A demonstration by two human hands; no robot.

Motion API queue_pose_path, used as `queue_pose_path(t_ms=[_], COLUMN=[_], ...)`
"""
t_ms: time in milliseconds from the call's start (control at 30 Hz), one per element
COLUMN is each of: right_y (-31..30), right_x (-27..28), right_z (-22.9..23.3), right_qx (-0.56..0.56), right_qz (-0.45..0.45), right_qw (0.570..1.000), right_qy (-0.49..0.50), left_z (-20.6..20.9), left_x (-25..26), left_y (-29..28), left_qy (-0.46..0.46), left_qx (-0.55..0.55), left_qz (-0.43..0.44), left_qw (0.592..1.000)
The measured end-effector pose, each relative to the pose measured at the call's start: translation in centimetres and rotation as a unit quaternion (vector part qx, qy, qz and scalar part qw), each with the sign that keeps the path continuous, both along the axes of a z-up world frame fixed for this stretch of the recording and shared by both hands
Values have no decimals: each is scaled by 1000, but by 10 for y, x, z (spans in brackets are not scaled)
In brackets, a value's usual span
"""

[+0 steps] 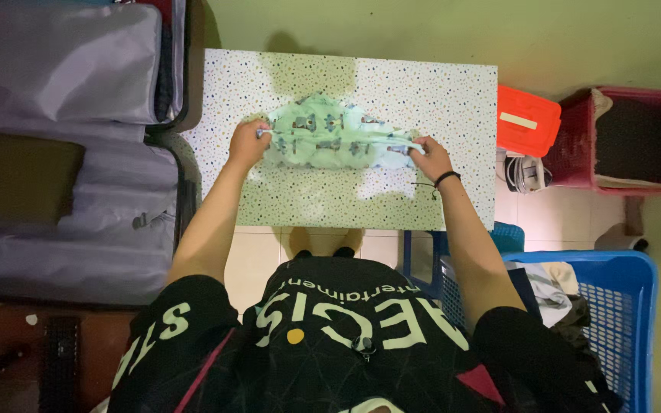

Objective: The person picks up clothing items from a laundry basket, folds them on a flat surface, and places them into an open suitcase.

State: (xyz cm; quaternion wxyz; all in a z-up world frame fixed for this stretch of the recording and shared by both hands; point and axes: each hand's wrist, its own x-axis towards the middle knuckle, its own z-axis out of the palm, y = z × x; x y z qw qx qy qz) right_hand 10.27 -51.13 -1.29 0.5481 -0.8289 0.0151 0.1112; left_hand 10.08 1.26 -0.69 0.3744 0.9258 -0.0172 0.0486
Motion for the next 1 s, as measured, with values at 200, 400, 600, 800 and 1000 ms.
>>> queue_pose_path(t_ms=[200, 400, 600, 800, 1000], right_y=[8, 8, 4, 7, 28], right_x=[19, 29, 38, 58, 79], right_z=[-2, -6, -12, -17, -12], right_qx=[-97, -99, -41, 6, -151], right_qz=[21, 1, 32, -68, -119], right_qw=[995, 995, 998, 998, 974], right_qy=[2, 4, -33, -7, -122], left_z=[-20, -55, -48, -19, -5], left_x=[17, 34, 34, 74, 106], left_y=[-12, -19, -10, -19, -48], left_qy=[33, 88, 51, -41, -105], left_qx=[126, 18, 32, -21, 32], left_qz=[-29, 1, -59, 67, 54], left_qw=[991, 996, 996, 997, 993])
